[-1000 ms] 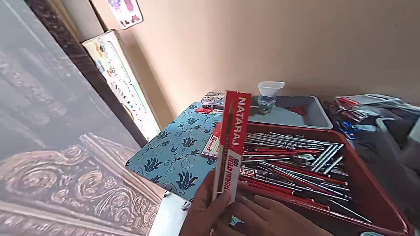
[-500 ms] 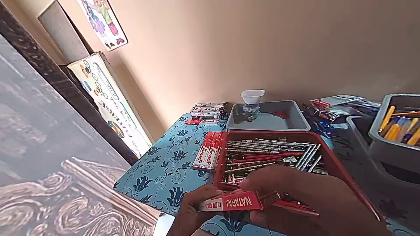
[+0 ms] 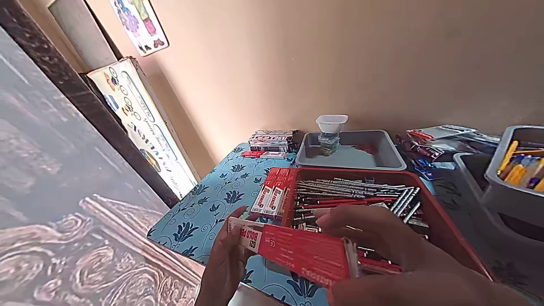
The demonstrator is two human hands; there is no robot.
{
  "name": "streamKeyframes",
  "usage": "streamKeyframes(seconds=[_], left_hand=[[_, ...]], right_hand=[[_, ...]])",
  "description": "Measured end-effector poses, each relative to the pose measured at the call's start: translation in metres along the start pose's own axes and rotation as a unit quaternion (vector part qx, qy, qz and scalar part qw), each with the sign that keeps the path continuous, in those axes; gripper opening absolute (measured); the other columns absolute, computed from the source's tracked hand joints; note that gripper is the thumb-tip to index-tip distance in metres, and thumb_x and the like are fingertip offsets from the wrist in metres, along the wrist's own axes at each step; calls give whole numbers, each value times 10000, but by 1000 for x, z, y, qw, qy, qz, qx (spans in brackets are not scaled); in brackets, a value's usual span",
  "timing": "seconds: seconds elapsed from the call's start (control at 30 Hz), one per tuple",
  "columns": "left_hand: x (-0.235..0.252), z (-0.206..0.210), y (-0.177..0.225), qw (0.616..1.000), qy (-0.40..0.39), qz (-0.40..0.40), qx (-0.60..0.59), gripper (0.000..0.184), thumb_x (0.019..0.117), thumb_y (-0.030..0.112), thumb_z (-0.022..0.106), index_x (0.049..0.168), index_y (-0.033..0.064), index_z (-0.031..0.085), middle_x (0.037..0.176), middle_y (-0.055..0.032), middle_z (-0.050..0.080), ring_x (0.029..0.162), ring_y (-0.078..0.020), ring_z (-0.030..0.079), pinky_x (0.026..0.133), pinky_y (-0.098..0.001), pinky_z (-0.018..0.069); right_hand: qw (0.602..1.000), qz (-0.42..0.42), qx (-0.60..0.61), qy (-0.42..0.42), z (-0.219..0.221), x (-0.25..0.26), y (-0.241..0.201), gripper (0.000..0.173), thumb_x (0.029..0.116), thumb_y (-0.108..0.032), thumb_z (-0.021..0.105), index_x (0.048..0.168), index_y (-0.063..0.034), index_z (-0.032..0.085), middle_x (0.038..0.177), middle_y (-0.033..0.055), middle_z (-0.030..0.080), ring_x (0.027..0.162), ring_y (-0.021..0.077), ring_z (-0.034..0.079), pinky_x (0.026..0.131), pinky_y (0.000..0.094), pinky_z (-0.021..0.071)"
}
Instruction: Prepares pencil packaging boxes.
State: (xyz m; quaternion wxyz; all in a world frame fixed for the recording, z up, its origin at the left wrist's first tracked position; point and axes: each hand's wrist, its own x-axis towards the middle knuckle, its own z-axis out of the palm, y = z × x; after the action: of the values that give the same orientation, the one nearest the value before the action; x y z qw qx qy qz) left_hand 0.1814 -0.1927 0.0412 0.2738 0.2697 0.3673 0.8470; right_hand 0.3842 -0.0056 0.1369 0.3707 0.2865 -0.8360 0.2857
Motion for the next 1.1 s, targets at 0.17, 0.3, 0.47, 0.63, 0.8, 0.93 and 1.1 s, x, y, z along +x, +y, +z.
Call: streamKeyframes(seconds=[0.17,0.3,0.47,0.63,0.8,0.93,1.1], left_hand=[[-1,-7,12,998,16,63,24,247,967,292,679,1198,216,633,1017,-12,775,790,-72,748,596,-197,599],[0,-8,15,995,32,93,22,223,990,253,645,1204,195,616,1005,-2,775,821,-82,753,653,-214,619],[0,-6,12,994,21,99,32,259,975,280,669,1215,206,604,1035,8,770,844,-81,753,679,-215,622],[1,-8,9,994,18,106,29,267,958,298,687,1203,211,629,1029,2,771,834,-83,754,668,-215,621],[3,-13,11,990,27,126,53,279,954,302,693,1207,210,621,1033,13,770,882,-98,756,722,-247,635],[4,-17,14,985,38,148,80,283,953,301,697,1210,213,618,1045,32,764,885,-77,747,726,-222,624],[4,-19,19,969,45,191,149,345,938,360,715,1214,220,561,1049,59,751,879,-69,741,699,-217,621]], right_hand=[[998,62,28,8,5,1,11,397,1038,-279,609,1390,-119,520,1461,119,502,1371,113,502,1082,227,485],[975,151,140,77,4,3,7,503,1085,-306,503,1490,-17,430,1436,105,606,1287,154,622,1030,297,571],[950,191,224,102,5,5,5,348,1074,-166,510,1349,39,570,1257,71,714,1153,95,683,973,217,570],[941,210,245,98,3,4,5,326,1062,-134,527,1307,67,602,1242,74,716,1151,96,683,971,220,574],[945,221,228,75,2,3,2,345,1008,-60,567,1321,82,598,1292,109,693,1153,95,684,927,209,591],[942,243,228,41,0,1,3,381,960,-12,571,1334,52,612,1259,79,702,1111,47,684,897,182,588],[932,277,229,51,5,-1,10,355,987,-48,550,1331,0,624,1209,53,718,1053,55,705,866,199,606]])
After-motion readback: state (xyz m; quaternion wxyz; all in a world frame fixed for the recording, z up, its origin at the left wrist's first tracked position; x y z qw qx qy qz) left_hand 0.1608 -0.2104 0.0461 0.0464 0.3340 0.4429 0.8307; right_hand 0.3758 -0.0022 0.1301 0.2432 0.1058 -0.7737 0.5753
